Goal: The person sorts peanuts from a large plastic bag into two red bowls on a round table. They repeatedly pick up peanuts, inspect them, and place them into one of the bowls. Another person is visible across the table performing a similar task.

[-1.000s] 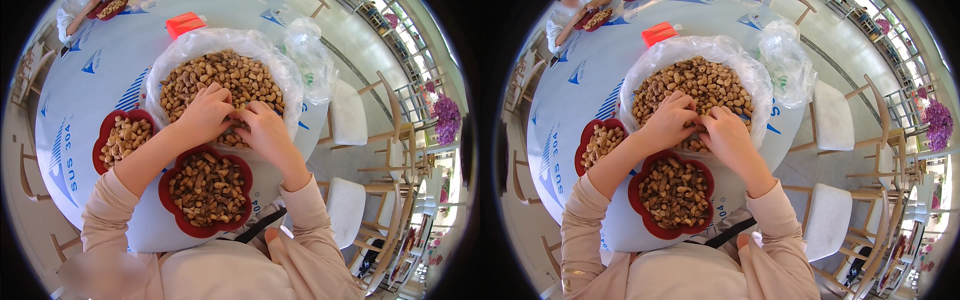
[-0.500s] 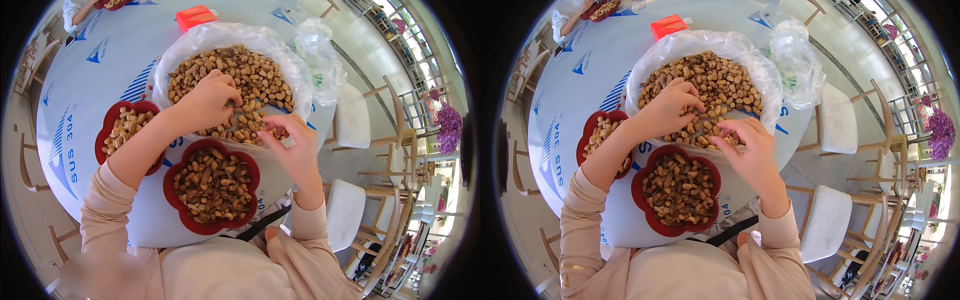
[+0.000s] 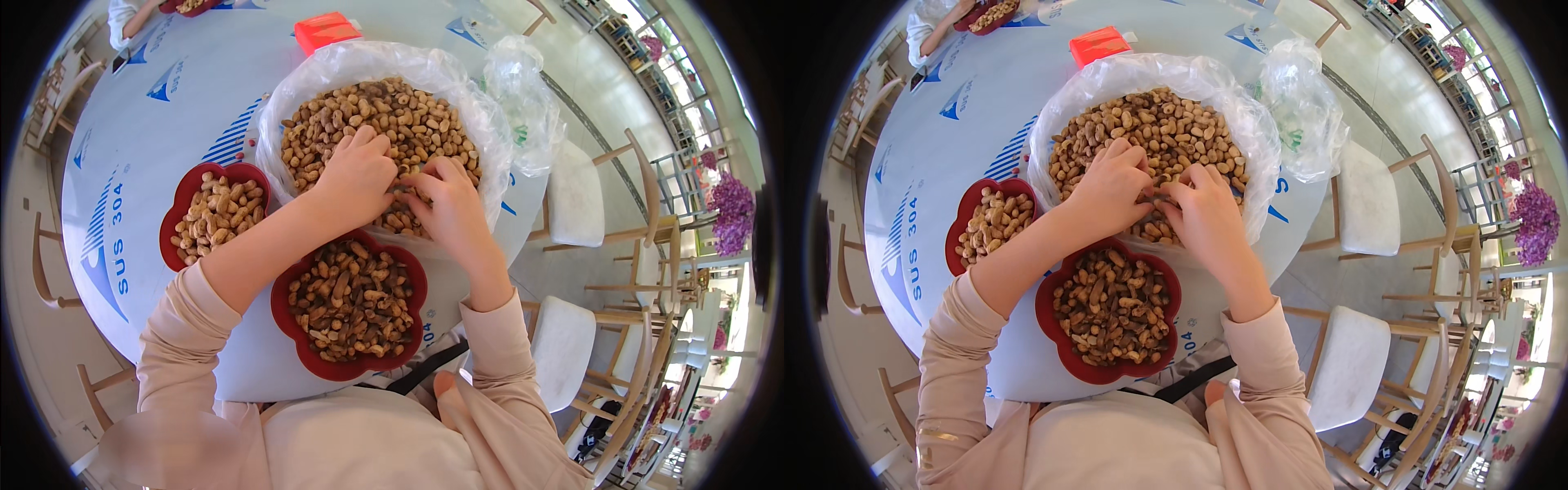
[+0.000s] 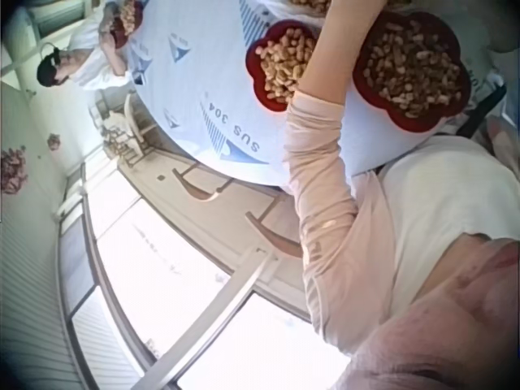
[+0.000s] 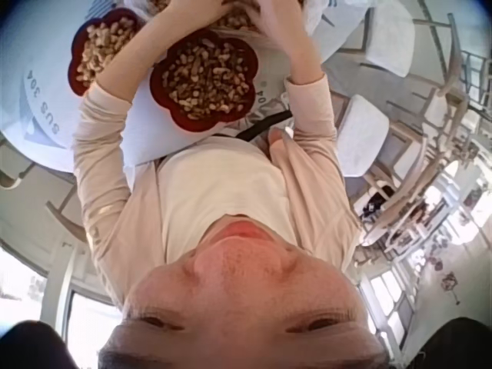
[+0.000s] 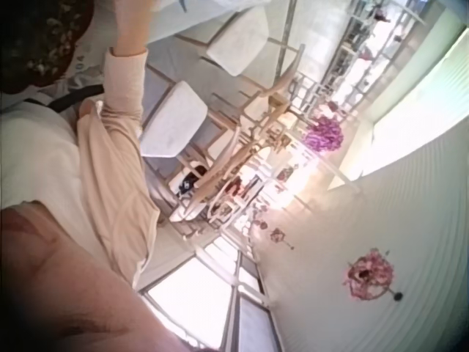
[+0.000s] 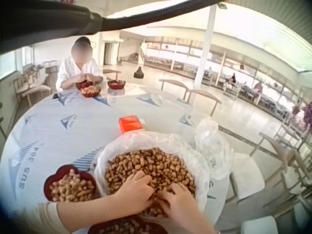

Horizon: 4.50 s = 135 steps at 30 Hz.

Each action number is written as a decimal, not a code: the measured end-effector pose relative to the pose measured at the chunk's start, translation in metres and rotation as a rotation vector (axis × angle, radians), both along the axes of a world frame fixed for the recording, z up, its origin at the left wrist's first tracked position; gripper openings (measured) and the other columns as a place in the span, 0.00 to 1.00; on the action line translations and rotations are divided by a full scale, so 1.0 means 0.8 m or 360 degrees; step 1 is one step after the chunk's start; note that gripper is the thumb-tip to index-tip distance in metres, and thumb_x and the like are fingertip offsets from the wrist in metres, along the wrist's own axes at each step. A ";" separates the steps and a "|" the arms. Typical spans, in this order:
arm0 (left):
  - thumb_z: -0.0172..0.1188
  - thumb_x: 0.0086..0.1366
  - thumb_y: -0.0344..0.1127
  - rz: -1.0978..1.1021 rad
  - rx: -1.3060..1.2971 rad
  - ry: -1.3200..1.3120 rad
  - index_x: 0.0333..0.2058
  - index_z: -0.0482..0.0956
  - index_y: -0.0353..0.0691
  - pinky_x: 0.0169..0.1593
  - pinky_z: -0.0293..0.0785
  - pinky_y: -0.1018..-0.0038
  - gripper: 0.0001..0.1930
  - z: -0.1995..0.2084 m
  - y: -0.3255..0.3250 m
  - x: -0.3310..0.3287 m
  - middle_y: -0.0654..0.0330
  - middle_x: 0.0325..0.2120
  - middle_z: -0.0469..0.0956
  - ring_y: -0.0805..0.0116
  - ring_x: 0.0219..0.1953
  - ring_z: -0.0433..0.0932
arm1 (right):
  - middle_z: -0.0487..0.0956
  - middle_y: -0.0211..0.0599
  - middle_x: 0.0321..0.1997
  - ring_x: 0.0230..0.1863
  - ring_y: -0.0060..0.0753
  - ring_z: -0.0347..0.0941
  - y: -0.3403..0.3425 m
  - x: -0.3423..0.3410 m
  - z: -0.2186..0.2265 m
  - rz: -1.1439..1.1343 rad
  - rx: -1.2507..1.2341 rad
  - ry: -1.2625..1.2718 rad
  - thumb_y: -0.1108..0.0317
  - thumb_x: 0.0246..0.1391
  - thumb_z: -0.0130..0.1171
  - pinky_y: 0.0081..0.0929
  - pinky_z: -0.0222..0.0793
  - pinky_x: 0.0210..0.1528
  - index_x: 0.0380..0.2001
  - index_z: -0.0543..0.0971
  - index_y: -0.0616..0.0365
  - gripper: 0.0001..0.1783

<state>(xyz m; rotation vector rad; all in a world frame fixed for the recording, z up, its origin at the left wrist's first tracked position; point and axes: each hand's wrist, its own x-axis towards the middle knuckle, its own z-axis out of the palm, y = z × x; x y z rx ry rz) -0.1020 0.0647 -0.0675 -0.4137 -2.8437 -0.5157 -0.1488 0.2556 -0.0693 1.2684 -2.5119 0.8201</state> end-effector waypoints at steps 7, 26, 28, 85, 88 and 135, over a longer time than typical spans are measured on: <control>0.68 0.50 0.30 0.0148 -0.0006 0.0051 0.25 0.85 0.40 0.57 0.67 0.61 0.03 -0.018 0.013 -0.002 0.59 0.38 0.73 0.56 0.51 0.68 | 0.76 0.38 0.36 0.45 0.42 0.73 -0.003 0.000 -0.003 0.0009 0.0001 -0.0098 0.72 0.48 0.71 0.37 0.73 0.50 0.31 0.86 0.60 0.06; 0.68 0.59 0.26 0.0129 0.0796 -0.0345 0.32 0.84 0.33 0.37 0.76 0.74 0.03 0.108 -0.036 0.065 0.60 0.27 0.84 0.70 0.32 0.83 | 0.75 0.34 0.39 0.48 0.42 0.72 0.014 0.002 -0.008 -0.0106 -0.0307 -0.0212 0.75 0.48 0.70 0.38 0.70 0.52 0.30 0.85 0.56 0.05; 0.69 0.57 0.24 0.0147 0.0763 -0.0353 0.32 0.85 0.33 0.38 0.77 0.74 0.04 0.126 -0.038 0.100 0.59 0.28 0.84 0.69 0.33 0.83 | 0.75 0.33 0.40 0.49 0.41 0.72 0.015 0.007 -0.006 -0.0082 -0.0221 -0.0241 0.74 0.49 0.70 0.38 0.70 0.53 0.31 0.85 0.56 0.05; 0.43 0.77 0.31 0.1053 0.3998 -0.0705 0.61 0.66 0.26 0.67 0.69 0.64 0.19 0.040 -0.005 0.082 0.51 0.54 0.70 0.59 0.58 0.72 | 0.76 0.39 0.63 0.61 0.47 0.74 0.084 0.082 -0.021 -0.0207 0.0159 0.0012 0.77 0.51 0.67 0.41 0.71 0.62 0.44 0.84 0.58 0.15; 0.43 0.77 0.31 0.1065 0.4009 -0.0705 0.60 0.66 0.25 0.67 0.69 0.64 0.19 0.038 -0.009 0.083 0.51 0.54 0.70 0.59 0.57 0.72 | 0.78 0.38 0.61 0.60 0.46 0.74 0.092 0.080 -0.011 -0.0208 -0.0012 -0.0113 0.77 0.53 0.67 0.40 0.73 0.60 0.45 0.84 0.58 0.15; 0.40 0.78 0.30 0.0727 0.4166 -0.0730 0.63 0.64 0.24 0.68 0.70 0.63 0.21 0.055 -0.020 0.084 0.46 0.61 0.69 0.55 0.64 0.70 | 0.80 0.36 0.42 0.45 0.44 0.78 0.035 0.115 0.044 0.0256 -0.0016 -0.0067 0.77 0.47 0.67 0.36 0.75 0.48 0.48 0.83 0.60 0.20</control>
